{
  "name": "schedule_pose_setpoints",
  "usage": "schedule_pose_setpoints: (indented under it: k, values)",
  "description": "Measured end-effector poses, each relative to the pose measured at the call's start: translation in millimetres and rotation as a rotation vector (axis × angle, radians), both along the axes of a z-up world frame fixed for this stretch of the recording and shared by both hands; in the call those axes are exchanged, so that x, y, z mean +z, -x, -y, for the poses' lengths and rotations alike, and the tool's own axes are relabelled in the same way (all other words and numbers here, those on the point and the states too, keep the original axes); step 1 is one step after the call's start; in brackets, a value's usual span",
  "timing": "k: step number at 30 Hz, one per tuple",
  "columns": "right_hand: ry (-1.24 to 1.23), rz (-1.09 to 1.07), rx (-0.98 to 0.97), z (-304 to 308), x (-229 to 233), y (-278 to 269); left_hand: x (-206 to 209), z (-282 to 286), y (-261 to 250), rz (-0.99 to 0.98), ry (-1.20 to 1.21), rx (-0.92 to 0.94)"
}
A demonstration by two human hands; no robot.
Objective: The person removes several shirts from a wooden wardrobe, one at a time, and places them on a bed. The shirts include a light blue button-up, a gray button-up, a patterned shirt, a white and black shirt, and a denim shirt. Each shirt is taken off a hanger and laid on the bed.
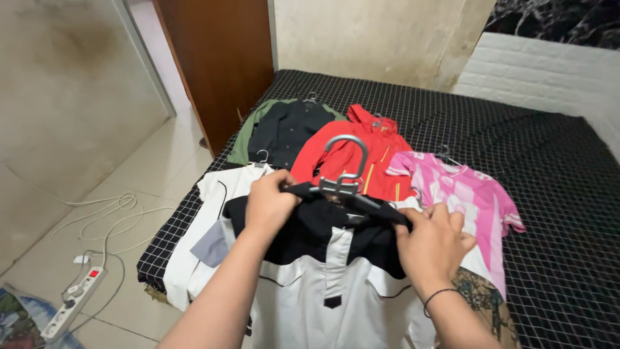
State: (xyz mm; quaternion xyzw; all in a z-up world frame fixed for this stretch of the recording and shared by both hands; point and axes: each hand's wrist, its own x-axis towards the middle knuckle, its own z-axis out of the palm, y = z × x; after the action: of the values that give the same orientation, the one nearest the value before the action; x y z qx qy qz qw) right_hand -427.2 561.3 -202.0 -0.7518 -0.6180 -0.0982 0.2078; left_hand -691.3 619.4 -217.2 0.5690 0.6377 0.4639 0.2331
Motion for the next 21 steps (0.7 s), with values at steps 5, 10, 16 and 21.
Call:
schedule_pose_setpoints:
  k: [5,10,16,21]
  values:
    - [0.273,-0.336,-0.12,-27,-7,-4,-16,-26,-18,-0.466,-0.34,0.037]
    - [0.217,-0.397,-0.008,-48,-28,-7,-17,-40,-30,-0.343,0.169,0.097]
    - [0.124,-0.434,0.177,-69,-52,-22,-45,-58,-30,-0.198,0.152,0.094]
    - [0.248,-0.552,0.262,-85,-71,-28,-81,-85,-33,-0.059,0.174,-0.014]
